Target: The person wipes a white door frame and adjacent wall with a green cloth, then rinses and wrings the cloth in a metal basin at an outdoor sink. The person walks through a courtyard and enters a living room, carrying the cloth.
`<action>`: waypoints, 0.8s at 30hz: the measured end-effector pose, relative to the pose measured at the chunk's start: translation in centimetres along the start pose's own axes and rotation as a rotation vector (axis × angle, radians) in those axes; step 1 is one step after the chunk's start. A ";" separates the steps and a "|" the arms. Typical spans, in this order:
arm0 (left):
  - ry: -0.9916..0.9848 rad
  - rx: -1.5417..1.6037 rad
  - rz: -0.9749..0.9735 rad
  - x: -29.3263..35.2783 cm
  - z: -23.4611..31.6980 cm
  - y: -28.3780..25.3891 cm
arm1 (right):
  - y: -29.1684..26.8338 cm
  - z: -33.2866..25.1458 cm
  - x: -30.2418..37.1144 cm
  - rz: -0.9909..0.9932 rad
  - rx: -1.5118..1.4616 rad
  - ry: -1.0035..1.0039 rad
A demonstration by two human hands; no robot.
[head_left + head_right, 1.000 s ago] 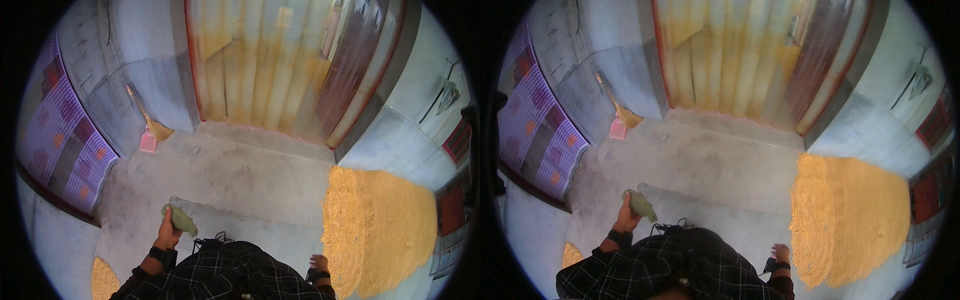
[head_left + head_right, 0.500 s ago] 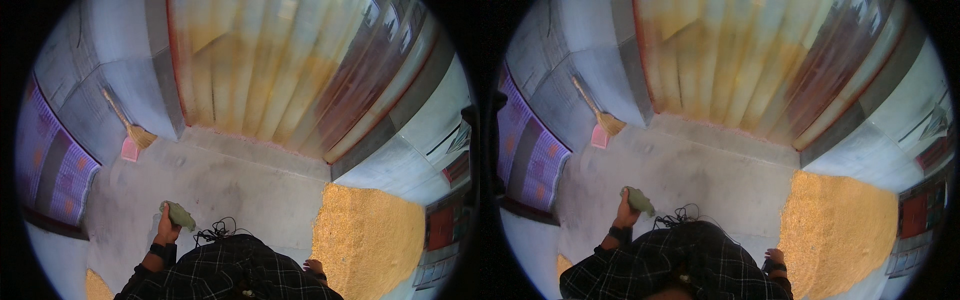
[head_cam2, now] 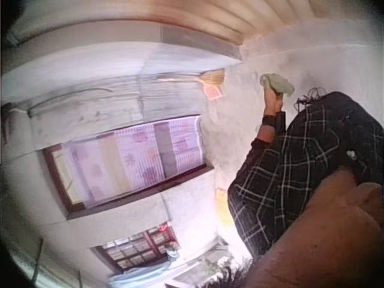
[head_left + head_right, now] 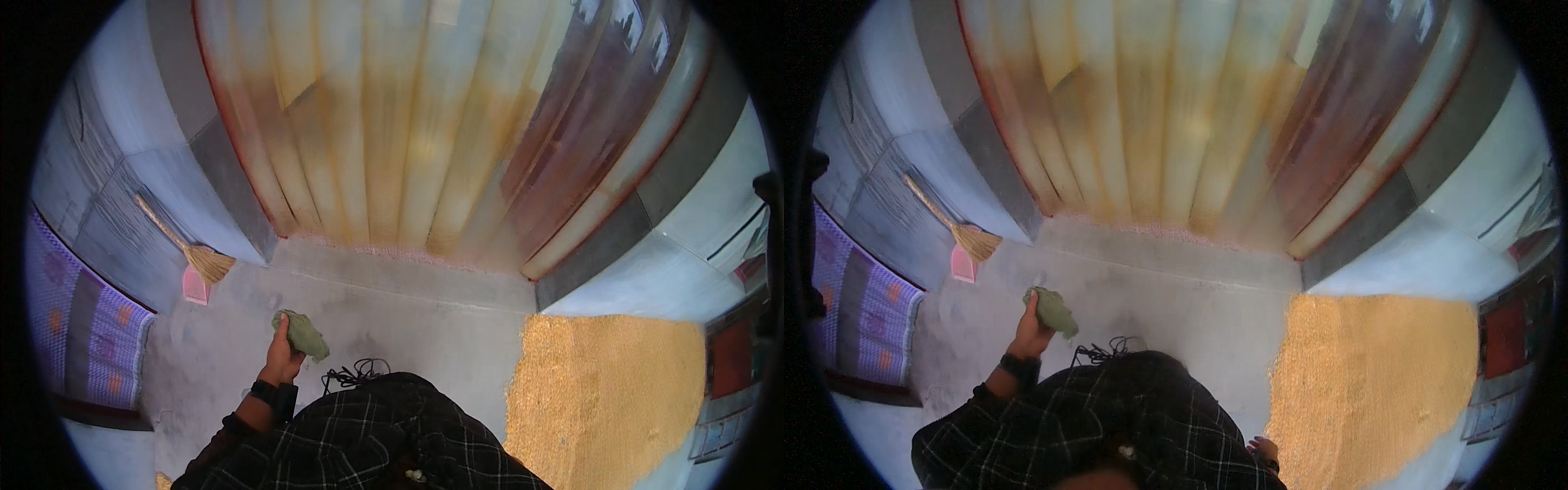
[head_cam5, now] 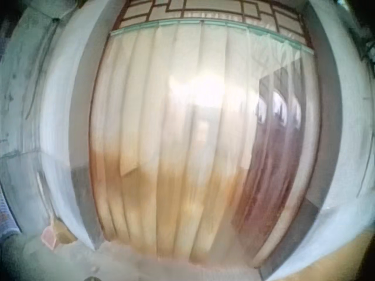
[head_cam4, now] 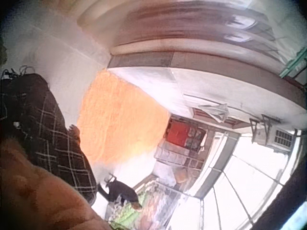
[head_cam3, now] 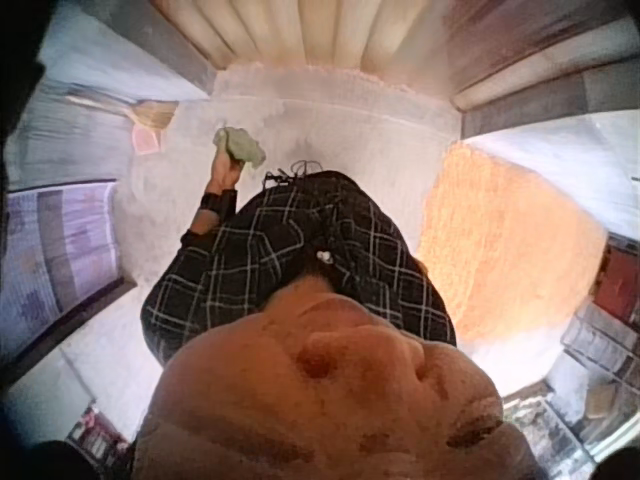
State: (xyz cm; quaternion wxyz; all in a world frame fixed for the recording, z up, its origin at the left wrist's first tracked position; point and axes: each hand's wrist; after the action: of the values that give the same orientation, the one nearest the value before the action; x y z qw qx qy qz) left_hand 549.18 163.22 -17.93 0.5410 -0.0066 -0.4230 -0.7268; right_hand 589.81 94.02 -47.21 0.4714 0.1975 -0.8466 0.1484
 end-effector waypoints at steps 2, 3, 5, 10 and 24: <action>-0.008 -0.042 0.064 -1.8 0.4 3.1 | 1.8 -8.3 -1.9 0.097 0.041 -0.014; 0.033 -0.065 0.032 -2.8 0.5 4.6 | 3.6 -12.8 -2.5 0.106 0.016 -0.034; 0.091 -0.074 0.057 -4.7 0.3 7.0 | 8.1 -21.9 -3.2 0.056 0.078 -0.098; 0.092 -0.104 0.163 -9.3 0.7 9.5 | 22.9 -42.6 -2.7 -0.099 0.181 -0.272; -0.006 -0.165 0.240 -29.2 9.2 17.3 | 67.1 -76.8 3.7 -0.780 0.621 -0.859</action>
State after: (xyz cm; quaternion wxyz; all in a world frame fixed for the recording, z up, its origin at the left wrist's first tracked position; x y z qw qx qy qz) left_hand 570.80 190.75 -15.15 0.6203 -0.1038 -0.3599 -0.6891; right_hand 613.01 185.78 -9.17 0.0319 0.6586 -0.7434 0.1120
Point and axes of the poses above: each hand's wrist, its own x-axis away from the middle knuckle, its own y-axis out of the palm, z = x × y, and after that the axes turned 6 degrees about -x, right-handed
